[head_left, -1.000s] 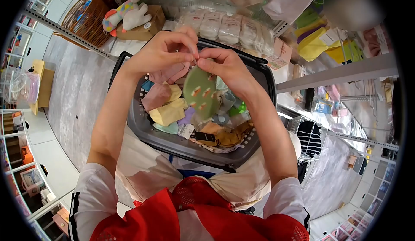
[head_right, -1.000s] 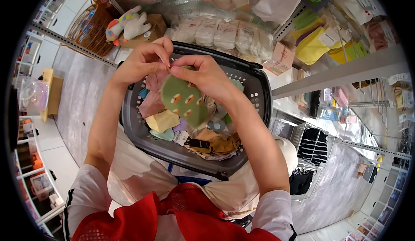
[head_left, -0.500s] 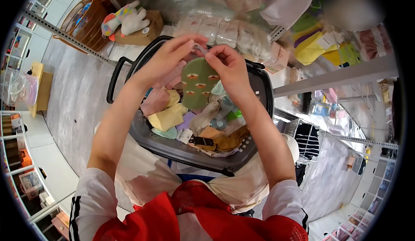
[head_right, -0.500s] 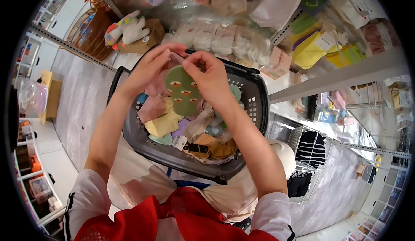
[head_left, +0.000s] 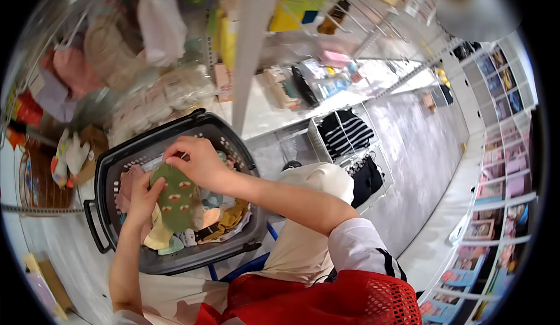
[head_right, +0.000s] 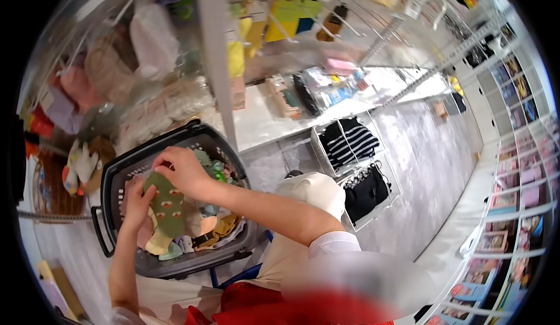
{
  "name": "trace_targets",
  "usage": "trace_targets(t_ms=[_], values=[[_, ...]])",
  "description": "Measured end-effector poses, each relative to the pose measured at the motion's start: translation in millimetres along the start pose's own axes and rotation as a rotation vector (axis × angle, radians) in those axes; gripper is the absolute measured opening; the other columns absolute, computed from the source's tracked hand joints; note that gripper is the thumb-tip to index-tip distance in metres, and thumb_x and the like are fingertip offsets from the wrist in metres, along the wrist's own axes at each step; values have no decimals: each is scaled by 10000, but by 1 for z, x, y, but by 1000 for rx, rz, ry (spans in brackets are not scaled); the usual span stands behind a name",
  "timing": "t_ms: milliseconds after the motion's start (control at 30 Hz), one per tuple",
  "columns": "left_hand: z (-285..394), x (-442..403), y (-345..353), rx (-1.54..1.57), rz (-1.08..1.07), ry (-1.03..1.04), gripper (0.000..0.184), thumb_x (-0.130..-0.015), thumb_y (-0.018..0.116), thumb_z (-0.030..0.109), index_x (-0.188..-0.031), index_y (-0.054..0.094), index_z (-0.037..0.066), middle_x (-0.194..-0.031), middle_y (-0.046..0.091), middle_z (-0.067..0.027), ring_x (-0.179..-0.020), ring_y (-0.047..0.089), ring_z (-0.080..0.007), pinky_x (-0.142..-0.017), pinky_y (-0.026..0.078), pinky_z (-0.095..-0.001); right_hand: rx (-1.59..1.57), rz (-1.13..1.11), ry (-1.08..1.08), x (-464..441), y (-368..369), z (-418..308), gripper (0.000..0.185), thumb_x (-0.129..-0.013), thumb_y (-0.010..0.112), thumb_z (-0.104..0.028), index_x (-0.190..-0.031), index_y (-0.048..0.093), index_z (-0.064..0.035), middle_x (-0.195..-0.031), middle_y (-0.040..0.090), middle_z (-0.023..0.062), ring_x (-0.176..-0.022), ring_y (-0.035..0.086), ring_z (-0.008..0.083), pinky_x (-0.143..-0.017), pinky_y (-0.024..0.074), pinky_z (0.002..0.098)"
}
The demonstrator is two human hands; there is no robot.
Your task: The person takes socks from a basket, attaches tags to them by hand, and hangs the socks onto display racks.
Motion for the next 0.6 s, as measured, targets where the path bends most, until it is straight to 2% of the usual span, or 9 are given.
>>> trace_targets(t_ms=[100, 167, 233, 267, 367, 400, 433, 500, 600], values=[[15, 7, 30, 69, 25, 92, 109, -826, 543, 73, -880, 580, -14, -732, 571, 5, -654, 502, -44, -555, 402, -196, -188, 159, 51, 25, -38, -12, 96, -800, 570, -42, -880, 562, 9, -835, 561, 51, -733, 551, 108, -609, 464, 231], [9, 4, 64, 114, 2, 107, 123, -812, 558, 71, -891, 580, -21, -730, 574, 2, -654, 509, -50, -565, 406, -195, -358, 280, 169, 42, -73, -12, 87, -861, 508, -66, -937, 499, -25, -847, 550, 25, -771, 519, 69, -678, 442, 208], [23, -2, 104, 19, -65, 128, 172, -794, 594, 88, -916, 576, -30, -721, 571, -5, -665, 512, -48, -580, 415, -202, -422, 387, 119, 51, -127, -36, 86, -872, 487, -74, -947, 488, -32, -842, 562, 32, -772, 518, 74, -712, 429, 208], [33, -8, 126, 48, -108, 128, 176, -786, 591, 79, -928, 577, -24, -757, 600, -63, -669, 558, -123, -609, 429, -251, -444, 468, 58, 53, -159, -47, 97, -871, 494, -81, -954, 490, -32, -840, 573, 38, -777, 524, 82, -717, 429, 211], [69, -32, 178, -210, -248, 395, 188, -767, 586, 50, -948, 583, -1, -865, 611, -119, -777, 583, -237, -701, 437, -305, -477, 819, -41, 61, -258, -78, 125, -863, 524, -105, -959, 512, -25, -835, 602, 56, -777, 554, 110, -709, 441, 219], [93, -37, 192, -256, -316, 432, 218, -750, 588, 43, -967, 585, 31, -976, 590, -138, -920, 545, -310, -799, 422, -347, -406, 871, -115, 66, -296, -78, 125, -864, 526, -114, -949, 524, -22, -827, 605, 60, -763, 563, 117, -699, 447, 224], [93, -45, 203, -345, -318, 520, 237, -744, 607, 67, -980, 586, 58, -1008, 586, -108, -987, 527, -283, -866, 398, -370, -336, 921, -186, 72, -332, -75, 128, -865, 528, -123, -938, 536, -18, -819, 607, 63, -750, 572, 124, -689, 454, 229], [90, -62, 215, -589, -343, 714, 213, -759, 604, 117, -968, 589, 76, -998, 588, -92, -1019, 513, -263, -923, 352, -401, -343, 993, -224, 86, -388, -60, 129, -868, 519, -126, -907, 550, -6, -807, 606, 66, -717, 576, 120, -669, 461, 233], [53, -79, 227, -761, -449, 665, 194, -764, 600, 164, -947, 602, 99, -1003, 583, -73, -1031, 508, -233, -972, 294, -433, -275, 1044, -110, 94, -459, -14, 150, -860, 526, -125, -900, 557, 16, -809, 615, 72, -734, 575, 116, -682, 454, 232]])
Point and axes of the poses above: each hand's wrist, its own x-axis away from the middle knuckle, its own y-axis out of the palm, z = x × y, the point moved 4 cm from there along -x, towards the middle knuckle
